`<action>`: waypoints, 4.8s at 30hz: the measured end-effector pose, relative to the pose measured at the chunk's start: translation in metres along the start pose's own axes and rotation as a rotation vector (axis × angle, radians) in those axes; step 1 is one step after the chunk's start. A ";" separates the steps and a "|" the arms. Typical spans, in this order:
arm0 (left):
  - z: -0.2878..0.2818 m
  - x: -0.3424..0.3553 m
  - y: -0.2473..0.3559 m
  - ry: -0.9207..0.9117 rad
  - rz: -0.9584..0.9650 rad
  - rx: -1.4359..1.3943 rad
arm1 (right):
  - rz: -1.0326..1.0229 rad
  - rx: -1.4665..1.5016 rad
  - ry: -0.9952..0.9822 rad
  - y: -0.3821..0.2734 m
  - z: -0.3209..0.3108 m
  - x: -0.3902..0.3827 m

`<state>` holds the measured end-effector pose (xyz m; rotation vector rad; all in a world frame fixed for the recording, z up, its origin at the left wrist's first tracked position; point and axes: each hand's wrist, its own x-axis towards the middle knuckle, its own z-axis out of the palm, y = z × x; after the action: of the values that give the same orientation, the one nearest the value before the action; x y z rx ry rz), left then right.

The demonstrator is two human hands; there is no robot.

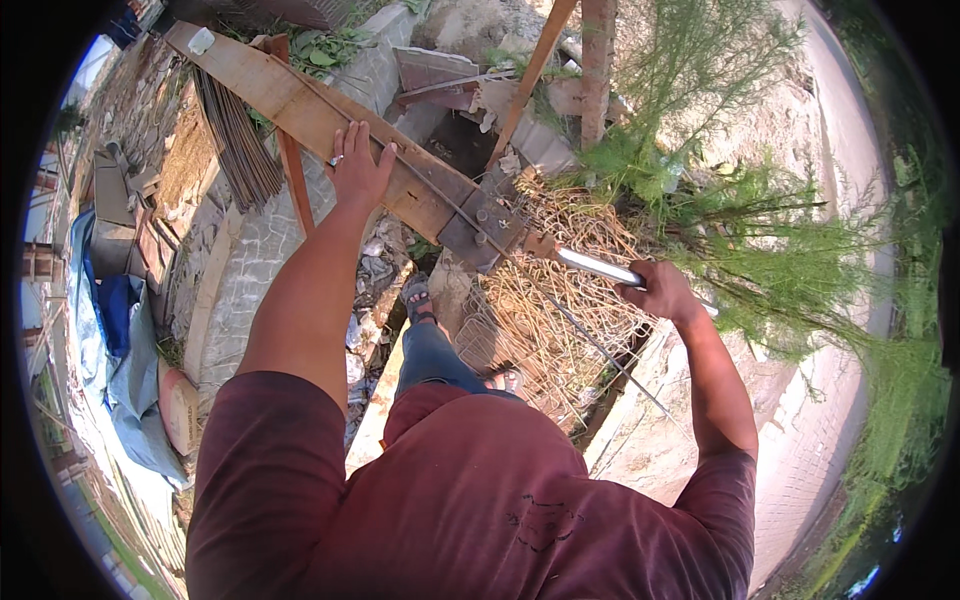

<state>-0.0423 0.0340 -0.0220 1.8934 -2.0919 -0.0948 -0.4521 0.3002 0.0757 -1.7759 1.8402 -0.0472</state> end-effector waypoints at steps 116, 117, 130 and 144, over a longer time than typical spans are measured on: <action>-0.171 -0.565 -0.162 -0.165 -0.195 -0.271 | 0.320 -0.010 0.432 -0.071 0.121 -0.146; -0.177 -0.563 -0.150 -0.166 -0.204 -0.277 | 0.323 0.003 0.406 -0.068 0.125 -0.149; -0.183 -0.532 -0.187 -0.173 -0.224 -0.282 | 0.269 1.005 -0.315 -0.024 0.119 -0.142; -0.176 -0.331 -0.335 -0.104 0.066 -0.067 | 0.537 1.467 0.226 -0.242 0.261 -0.155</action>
<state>0.3514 0.3465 -0.0036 1.8151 -2.1874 -0.2500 -0.1309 0.5094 0.0143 -0.2591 1.5539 -1.0889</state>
